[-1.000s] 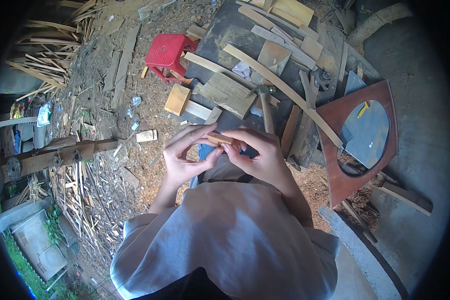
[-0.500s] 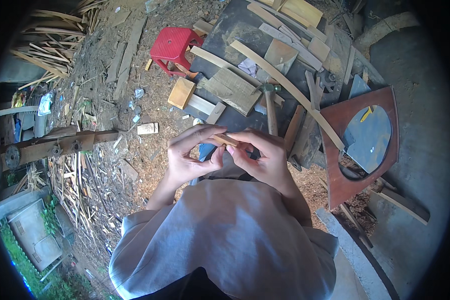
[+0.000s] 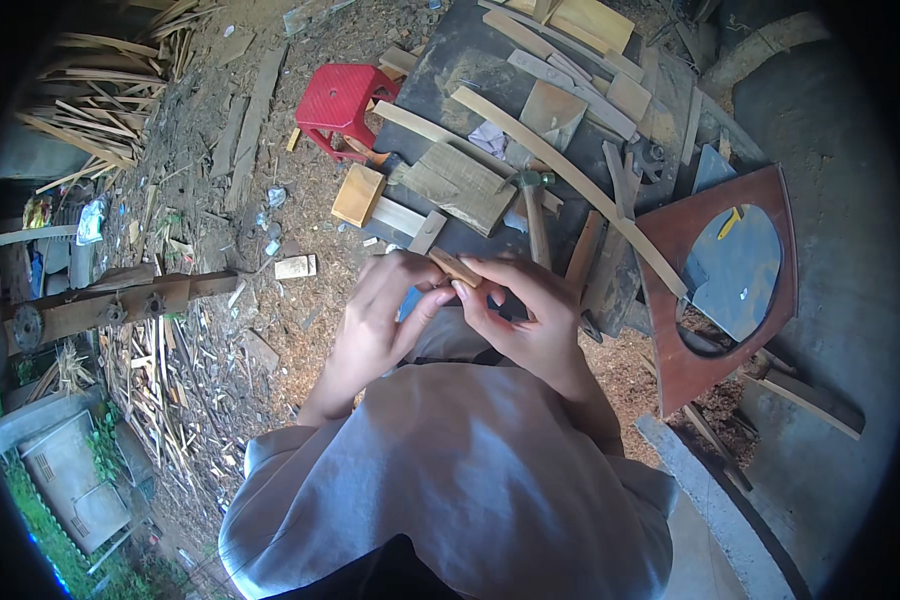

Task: Assembling small wooden blocks using a hammer in a workshop.

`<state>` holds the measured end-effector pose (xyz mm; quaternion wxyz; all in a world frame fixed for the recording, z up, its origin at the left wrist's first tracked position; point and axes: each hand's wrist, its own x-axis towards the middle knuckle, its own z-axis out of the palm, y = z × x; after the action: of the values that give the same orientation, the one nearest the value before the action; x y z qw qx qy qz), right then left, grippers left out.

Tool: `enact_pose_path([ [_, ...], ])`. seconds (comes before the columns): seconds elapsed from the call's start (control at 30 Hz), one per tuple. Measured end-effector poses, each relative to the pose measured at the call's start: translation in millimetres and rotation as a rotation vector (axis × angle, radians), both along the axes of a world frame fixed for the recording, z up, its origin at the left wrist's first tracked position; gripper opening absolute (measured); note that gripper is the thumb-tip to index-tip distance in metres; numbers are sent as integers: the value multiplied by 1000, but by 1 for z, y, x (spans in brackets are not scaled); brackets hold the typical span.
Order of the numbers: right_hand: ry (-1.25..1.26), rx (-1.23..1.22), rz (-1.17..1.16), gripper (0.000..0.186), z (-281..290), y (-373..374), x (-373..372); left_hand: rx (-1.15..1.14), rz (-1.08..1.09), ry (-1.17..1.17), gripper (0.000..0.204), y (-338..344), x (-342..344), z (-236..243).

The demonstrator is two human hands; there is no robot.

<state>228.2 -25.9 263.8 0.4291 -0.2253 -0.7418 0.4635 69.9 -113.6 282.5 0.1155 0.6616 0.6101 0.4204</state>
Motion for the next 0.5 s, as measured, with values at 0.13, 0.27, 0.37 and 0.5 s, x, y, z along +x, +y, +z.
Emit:
enact_pose_path([
  [0.13, -17, 95, -42, 32, 2, -3, -6, 47, -32, 86, 16, 2, -1, -10],
  [0.27, -16, 130, -96, 32, -4, -7, -14, 47, -8, 67, 13, 1, 5, -14],
  [0.37, -26, 121, -147, 33, -10, -12, -18, 52, 41, 80, 10, 1, 8, -15],
  [0.5, -15, 103, -158, 32, -21, -13, -18, 52, 47, 73, 10, 1, 10, -19],
])
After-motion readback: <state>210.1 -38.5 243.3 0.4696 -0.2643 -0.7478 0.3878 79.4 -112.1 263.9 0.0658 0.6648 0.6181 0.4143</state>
